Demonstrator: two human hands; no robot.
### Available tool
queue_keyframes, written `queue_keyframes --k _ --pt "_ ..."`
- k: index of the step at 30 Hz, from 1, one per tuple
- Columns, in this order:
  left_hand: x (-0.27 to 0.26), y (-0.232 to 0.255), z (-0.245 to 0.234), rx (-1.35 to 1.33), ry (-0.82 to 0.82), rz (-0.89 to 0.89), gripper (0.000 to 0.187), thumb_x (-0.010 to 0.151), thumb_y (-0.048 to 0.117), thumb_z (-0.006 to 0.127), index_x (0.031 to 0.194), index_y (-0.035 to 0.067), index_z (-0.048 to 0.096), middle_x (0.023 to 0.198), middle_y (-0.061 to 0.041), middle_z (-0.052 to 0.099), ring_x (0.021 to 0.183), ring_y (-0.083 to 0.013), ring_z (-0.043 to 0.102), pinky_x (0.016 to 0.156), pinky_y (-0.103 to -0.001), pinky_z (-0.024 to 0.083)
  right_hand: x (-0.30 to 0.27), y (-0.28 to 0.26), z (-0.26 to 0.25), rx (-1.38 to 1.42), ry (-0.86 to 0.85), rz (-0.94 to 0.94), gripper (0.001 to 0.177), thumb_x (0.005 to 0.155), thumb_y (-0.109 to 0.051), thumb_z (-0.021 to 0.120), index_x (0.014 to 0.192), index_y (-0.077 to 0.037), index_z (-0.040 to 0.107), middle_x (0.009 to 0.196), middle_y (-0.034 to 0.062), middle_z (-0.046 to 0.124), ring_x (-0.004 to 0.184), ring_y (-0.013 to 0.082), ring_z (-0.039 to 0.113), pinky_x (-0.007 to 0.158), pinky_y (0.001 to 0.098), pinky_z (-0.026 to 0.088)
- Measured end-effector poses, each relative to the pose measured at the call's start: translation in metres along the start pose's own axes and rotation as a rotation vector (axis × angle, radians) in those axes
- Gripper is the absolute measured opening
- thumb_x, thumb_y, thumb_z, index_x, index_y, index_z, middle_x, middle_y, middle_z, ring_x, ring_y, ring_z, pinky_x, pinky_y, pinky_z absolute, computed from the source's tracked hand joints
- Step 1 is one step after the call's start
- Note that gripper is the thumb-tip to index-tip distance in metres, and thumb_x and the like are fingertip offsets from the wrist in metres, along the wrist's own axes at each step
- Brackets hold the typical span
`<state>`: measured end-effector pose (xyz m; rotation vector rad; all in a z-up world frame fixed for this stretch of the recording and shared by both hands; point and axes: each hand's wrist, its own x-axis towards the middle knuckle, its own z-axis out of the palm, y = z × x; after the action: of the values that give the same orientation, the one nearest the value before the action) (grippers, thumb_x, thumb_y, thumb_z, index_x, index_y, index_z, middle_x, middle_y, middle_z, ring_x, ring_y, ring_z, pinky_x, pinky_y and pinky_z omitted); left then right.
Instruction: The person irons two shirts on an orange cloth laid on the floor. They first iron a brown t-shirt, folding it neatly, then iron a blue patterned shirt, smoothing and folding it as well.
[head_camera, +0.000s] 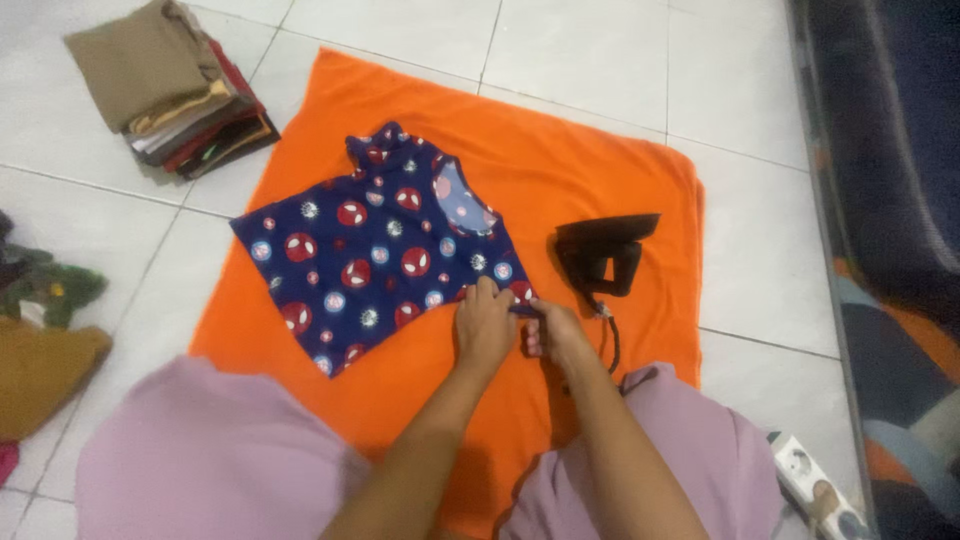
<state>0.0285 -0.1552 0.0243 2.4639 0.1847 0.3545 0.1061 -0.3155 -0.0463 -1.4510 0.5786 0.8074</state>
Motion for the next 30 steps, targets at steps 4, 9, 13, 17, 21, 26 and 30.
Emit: queue_keyframes --k 4,9,13,17,21,26,30 --pt "0.005 -0.010 0.002 -0.252 -0.073 -0.123 0.018 0.079 0.017 0.080 0.094 0.009 0.073 0.098 -0.010 0.064 0.097 -0.0321 0.063 0.080 -0.045 0.052 -0.005 -0.006 0.001 0.000 -0.049 0.020 0.041 0.100 -0.039 0.054 0.081 -0.004 0.065 0.053 0.0040 0.054 0.040 0.0215 0.049 0.042 0.0372 0.044" --pt "0.021 -0.029 -0.004 -0.365 -0.168 -0.119 0.014 0.079 0.010 0.076 0.092 0.007 0.072 0.095 -0.012 0.066 0.094 -0.0327 0.068 0.082 -0.043 0.054 -0.007 -0.008 0.007 0.004 -0.009 0.037 0.039 0.099 -0.037 0.056 0.078 -0.005 0.060 0.051 0.0042 0.052 0.038 0.0207 0.048 0.038 0.0360 0.041" --pt "0.028 -0.025 -0.007 -0.106 -0.066 0.151 0.019 0.076 -0.003 0.069 0.092 0.006 0.065 0.095 -0.015 0.065 0.096 -0.0373 0.064 0.082 -0.047 0.052 -0.010 -0.008 0.014 -0.009 0.021 -0.007 0.036 0.098 -0.032 0.060 0.078 -0.003 0.059 0.050 0.0052 0.052 0.037 0.0203 0.047 0.035 0.0362 0.037" --pt "0.033 -0.012 -0.003 -0.009 -0.035 0.161 0.022 0.071 -0.002 0.071 0.089 0.004 0.059 0.092 -0.015 0.063 0.094 -0.0392 0.062 0.079 -0.050 0.051 -0.014 -0.006 0.012 -0.041 0.003 -0.042 0.036 0.099 -0.033 0.058 0.080 -0.002 0.060 0.052 0.0079 0.055 0.038 0.0238 0.052 0.038 0.0391 0.047" --pt "0.023 -0.013 -0.009 0.124 0.028 0.145 0.028 0.070 -0.003 0.070 0.095 0.006 0.061 0.097 -0.014 0.061 0.097 -0.0367 0.061 0.079 -0.047 0.054 -0.013 -0.003 0.013 0.014 0.020 -0.067 0.035 0.098 -0.030 0.057 0.080 -0.001 0.061 0.052 0.0093 0.056 0.039 0.0247 0.054 0.038 0.0407 0.047" --pt "-0.019 -0.030 -0.025 0.226 -0.079 0.279 0.017 0.082 0.003 0.070 0.096 0.011 0.065 0.101 -0.008 0.062 0.105 -0.0301 0.060 0.086 -0.046 0.051 -0.038 -0.010 0.027 -0.041 0.179 -0.105 0.032 0.097 -0.019 0.059 0.074 0.003 0.058 0.054 0.0122 0.057 0.041 0.0267 0.056 0.039 0.0430 0.044" --pt "-0.042 -0.036 -0.036 0.035 -0.080 0.325 0.034 0.081 0.011 0.072 0.114 0.003 0.067 0.114 -0.015 0.063 0.110 -0.0364 0.058 0.095 -0.049 0.047 -0.072 -0.027 0.021 -0.651 0.460 -0.345 0.033 0.089 -0.027 0.069 0.075 0.003 0.065 0.056 0.0118 0.063 0.052 0.0283 0.066 0.055 0.0422 0.053"
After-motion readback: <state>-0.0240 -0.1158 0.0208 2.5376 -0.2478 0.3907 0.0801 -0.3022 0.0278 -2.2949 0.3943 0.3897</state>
